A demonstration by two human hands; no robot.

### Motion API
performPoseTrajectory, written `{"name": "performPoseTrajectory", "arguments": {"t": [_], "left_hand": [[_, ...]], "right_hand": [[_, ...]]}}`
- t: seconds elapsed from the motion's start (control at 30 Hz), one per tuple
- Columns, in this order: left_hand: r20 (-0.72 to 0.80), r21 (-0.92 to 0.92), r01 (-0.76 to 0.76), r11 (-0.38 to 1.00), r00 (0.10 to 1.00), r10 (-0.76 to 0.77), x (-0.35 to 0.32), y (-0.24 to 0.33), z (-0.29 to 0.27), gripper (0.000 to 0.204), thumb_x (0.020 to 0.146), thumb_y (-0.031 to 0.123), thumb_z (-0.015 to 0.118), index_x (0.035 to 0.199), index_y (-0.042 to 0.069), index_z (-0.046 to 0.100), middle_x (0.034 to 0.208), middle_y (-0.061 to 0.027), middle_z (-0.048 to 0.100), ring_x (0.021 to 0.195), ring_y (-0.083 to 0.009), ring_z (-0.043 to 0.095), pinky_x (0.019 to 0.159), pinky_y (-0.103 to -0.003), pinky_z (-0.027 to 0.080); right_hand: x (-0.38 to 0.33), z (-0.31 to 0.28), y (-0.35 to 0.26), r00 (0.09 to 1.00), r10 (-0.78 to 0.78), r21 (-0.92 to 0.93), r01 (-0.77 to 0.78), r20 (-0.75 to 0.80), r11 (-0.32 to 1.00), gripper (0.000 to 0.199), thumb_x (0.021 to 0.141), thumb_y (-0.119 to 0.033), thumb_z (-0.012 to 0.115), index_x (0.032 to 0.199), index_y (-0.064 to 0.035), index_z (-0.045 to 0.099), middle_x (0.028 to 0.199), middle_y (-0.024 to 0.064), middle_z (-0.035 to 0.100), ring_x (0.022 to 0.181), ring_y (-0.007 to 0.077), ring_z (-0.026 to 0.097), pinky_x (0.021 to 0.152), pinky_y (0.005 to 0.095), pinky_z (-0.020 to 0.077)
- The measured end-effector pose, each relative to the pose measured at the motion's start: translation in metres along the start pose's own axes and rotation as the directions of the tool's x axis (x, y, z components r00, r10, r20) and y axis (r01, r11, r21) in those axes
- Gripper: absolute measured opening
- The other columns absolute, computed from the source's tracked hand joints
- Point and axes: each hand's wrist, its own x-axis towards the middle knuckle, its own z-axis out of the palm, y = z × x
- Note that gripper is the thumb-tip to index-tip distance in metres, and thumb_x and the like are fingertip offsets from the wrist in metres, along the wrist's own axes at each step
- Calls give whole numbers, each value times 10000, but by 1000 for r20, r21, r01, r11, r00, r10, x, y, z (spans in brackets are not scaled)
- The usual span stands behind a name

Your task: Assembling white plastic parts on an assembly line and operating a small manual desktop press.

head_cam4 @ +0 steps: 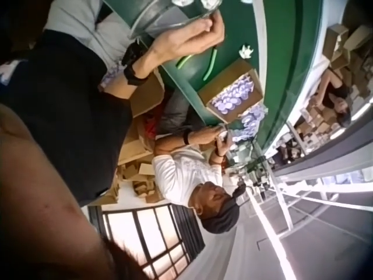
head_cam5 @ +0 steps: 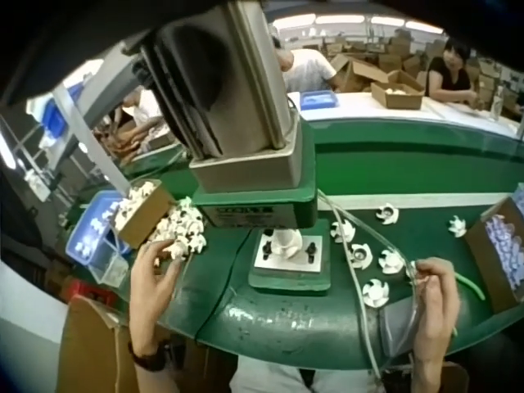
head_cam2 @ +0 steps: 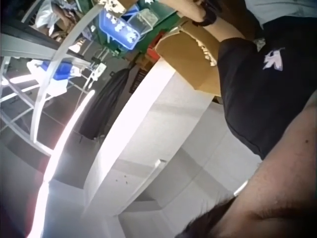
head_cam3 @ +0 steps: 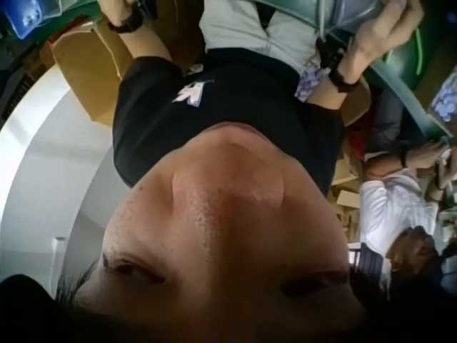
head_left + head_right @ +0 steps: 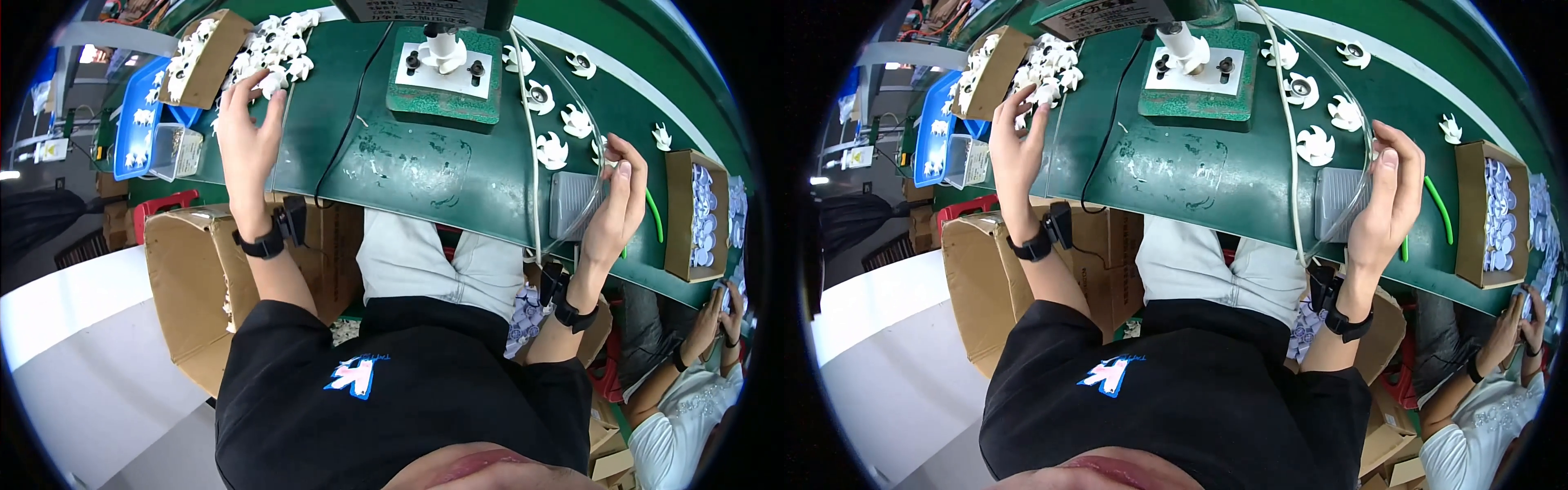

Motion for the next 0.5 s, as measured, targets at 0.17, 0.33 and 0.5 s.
{"name": "performPoseTrajectory", "arguments": {"t": [0.17,0.33,0.5], "left_hand": [[72,101,-100,990,993,93,24,-76,22,453,877,292,823,1245,55,708,1244,-144,650,1031,-263,681,878,-368,560],[23,159,-174,972,985,172,11,-72,16,524,850,379,851,1225,32,732,1232,-158,684,967,-261,712,854,-361,563],[-2,82,-155,985,988,155,5,-51,16,524,817,353,883,1208,34,740,1122,-147,738,986,-236,713,821,-325,559]], "right_hand": [[-13,3,-31,969,-244,-162,247,40,955,192,1002,-48,606,1153,29,696,1170,102,665,940,148,613,820,276,487],[-23,59,-87,912,-191,-160,263,364,951,307,975,-17,641,1280,-11,670,1319,156,649,984,156,683,827,269,538],[-13,128,-77,912,-156,-312,285,379,906,371,953,-59,682,1324,-71,685,1377,181,622,912,164,729,696,261,553]]}}
